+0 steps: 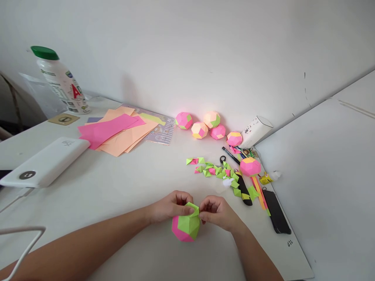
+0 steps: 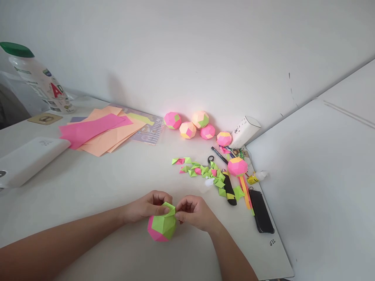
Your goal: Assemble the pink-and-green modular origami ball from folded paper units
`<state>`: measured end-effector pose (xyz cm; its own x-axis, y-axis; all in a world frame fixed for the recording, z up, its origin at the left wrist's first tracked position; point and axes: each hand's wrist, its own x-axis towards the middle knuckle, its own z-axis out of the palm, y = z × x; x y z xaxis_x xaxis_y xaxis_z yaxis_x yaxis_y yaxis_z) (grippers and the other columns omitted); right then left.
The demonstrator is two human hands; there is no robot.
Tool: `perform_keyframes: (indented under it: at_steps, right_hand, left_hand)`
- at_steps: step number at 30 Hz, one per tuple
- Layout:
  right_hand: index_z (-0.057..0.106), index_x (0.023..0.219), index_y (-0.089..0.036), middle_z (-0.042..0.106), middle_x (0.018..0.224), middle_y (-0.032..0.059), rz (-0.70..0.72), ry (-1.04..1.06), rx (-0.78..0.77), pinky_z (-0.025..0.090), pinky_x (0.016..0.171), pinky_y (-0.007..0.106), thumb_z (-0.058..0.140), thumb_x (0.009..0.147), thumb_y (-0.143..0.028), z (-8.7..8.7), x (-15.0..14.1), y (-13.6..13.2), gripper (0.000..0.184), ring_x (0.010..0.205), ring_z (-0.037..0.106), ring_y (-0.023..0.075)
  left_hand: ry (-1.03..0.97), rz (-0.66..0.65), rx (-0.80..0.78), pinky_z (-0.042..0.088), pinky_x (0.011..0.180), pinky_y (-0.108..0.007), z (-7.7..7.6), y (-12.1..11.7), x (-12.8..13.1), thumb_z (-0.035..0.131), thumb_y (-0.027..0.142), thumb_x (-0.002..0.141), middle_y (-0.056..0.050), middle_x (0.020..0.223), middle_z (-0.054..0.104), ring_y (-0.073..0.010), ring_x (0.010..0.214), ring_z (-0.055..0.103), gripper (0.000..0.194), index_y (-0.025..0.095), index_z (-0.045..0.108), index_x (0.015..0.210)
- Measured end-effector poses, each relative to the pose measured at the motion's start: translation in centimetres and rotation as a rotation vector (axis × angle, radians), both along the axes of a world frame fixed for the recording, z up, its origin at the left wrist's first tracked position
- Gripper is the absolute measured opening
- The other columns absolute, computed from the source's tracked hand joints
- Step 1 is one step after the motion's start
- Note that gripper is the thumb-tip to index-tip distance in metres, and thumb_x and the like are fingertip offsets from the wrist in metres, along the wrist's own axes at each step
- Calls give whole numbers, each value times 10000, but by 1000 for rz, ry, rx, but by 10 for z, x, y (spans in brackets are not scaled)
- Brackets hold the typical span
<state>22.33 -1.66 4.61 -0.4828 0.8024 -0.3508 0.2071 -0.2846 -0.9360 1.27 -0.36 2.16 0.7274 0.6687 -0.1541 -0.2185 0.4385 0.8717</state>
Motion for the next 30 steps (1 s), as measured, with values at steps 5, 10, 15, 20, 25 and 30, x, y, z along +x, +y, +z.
perform_keyframes:
  at_steps: [5, 10, 15, 20, 25, 30]
  right_hand:
    - [664, 756, -156, 617, 624, -14, -24, 37, -1, 496, 568, 269, 759, 697, -287, 0, -1, -1, 172, 570, 591, 115]
    - [687, 748, -156, 629, 611, -6, -40, 32, 24, 504, 560, 276, 762, 693, -300, -1, -1, -2, 171, 553, 596, 119]
    - [704, 726, -164, 637, 619, 2, -55, 31, 66, 503, 542, 281, 766, 686, -288, -1, -1, -3, 144, 542, 602, 127]
    - [715, 715, -171, 648, 637, 9, -59, 10, 110, 499, 532, 281, 761, 688, -271, 2, -3, -4, 112, 542, 604, 129]
    - [726, 706, -178, 653, 641, 14, -45, -20, 179, 506, 527, 280, 746, 700, -240, 6, -4, -6, 66, 549, 615, 137]
    - [744, 714, -189, 664, 653, 18, -37, -49, 235, 510, 525, 275, 733, 708, -210, 8, -5, -7, 24, 550, 623, 141]
  left_hand:
    - [-20, 16, -30, 353, 531, -228, -3, -1, -1, 757, 378, 666, 19, 602, 571, -105, 561, 498, 317, 147, 541, 644]
    - [-42, 34, -30, 359, 530, -228, -7, -2, -1, 747, 385, 679, 20, 609, 573, -106, 559, 507, 322, 153, 524, 655]
    - [-62, 35, -39, 359, 534, -235, -7, -1, 0, 742, 389, 682, 18, 604, 569, -114, 562, 522, 336, 155, 505, 645]
    - [-75, 33, -37, 350, 532, -238, -7, -1, -1, 737, 377, 691, 16, 604, 563, -118, 562, 524, 323, 154, 508, 646]
    - [-72, 37, -40, 354, 527, -229, -6, -1, -2, 745, 367, 687, 22, 596, 559, -99, 538, 500, 326, 146, 511, 636]
    - [-69, 39, -41, 354, 523, -227, -4, -1, -1, 749, 366, 682, 24, 588, 547, -97, 537, 494, 330, 143, 511, 633]
